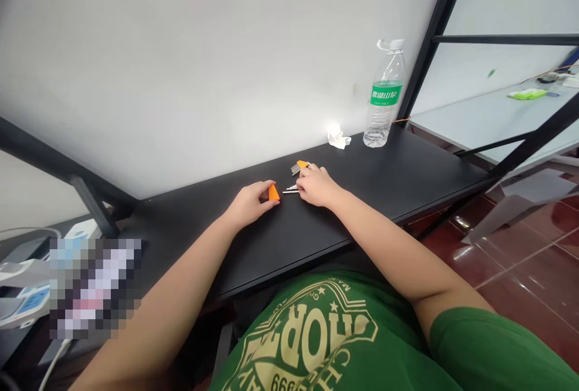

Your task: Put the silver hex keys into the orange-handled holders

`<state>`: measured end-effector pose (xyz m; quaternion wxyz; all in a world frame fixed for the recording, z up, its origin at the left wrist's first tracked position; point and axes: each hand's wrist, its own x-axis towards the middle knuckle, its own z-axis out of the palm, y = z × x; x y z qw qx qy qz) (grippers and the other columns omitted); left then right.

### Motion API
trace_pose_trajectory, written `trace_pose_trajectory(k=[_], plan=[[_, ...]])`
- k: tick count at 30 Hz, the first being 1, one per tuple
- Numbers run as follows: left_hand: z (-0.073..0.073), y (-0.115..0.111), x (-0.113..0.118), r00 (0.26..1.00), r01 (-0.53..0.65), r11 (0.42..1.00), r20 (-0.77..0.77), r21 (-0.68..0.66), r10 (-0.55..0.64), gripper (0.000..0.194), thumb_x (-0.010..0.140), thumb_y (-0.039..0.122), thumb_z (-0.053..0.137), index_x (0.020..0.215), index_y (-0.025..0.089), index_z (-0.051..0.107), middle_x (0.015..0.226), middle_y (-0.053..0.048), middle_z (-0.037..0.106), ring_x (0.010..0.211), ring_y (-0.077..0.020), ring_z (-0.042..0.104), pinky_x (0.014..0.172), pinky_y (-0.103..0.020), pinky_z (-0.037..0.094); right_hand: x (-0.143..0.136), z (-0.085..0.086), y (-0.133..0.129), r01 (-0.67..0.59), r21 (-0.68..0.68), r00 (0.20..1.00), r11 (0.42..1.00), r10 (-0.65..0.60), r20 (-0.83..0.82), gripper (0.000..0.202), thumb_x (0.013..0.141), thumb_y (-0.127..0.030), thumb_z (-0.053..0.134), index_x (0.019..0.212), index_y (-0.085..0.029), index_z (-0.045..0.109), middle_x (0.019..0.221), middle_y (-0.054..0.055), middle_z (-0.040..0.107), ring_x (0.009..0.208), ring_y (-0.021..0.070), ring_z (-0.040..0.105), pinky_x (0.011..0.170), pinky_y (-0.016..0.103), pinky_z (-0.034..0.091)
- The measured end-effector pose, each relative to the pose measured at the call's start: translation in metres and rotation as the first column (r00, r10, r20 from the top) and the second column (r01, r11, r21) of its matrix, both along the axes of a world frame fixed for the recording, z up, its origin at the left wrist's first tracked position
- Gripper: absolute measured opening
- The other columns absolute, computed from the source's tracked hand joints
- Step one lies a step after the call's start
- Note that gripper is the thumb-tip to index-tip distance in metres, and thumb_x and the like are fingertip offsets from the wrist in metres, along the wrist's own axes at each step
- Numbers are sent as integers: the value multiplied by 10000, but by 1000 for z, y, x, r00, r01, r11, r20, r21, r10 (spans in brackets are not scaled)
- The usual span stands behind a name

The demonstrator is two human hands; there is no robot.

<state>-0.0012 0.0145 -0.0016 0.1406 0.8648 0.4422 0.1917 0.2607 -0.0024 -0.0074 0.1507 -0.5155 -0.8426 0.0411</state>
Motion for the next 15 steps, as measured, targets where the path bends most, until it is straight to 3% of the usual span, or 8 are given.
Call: trace_pose_trajectory(k=[8,12,15], plan=[[1,0,0,1000,-8,1000,-14,-1,8,555,877,411,723,1392,222,637,1072,-52,730,910,-236,683,859,-372,551,-2,2,1,-55,-69,998,996,53,-30,79,851,-131,693,796,-188,691,1059,148,666,1114,333,542,903,428,436],[2,-2,2,1000,-9,1000,-2,-12,9,536,874,374,715,1382,222,637,1056,-44,729,892,-225,678,847,-359,546,-2,-1,0,-123,-88,987,988,113,-114,106,835,-82,681,822,-186,672,962,103,674,989,265,577,822,351,447],[3,-4,3,1000,-21,1000,2,-11,21,537,886,345,694,1404,221,621,965,-29,715,848,-219,665,814,-351,538,-3,-3,-2,-147,-110,965,983,118,-233,142,897,-86,626,983,-177,695,949,62,680,872,201,592,769,314,445]])
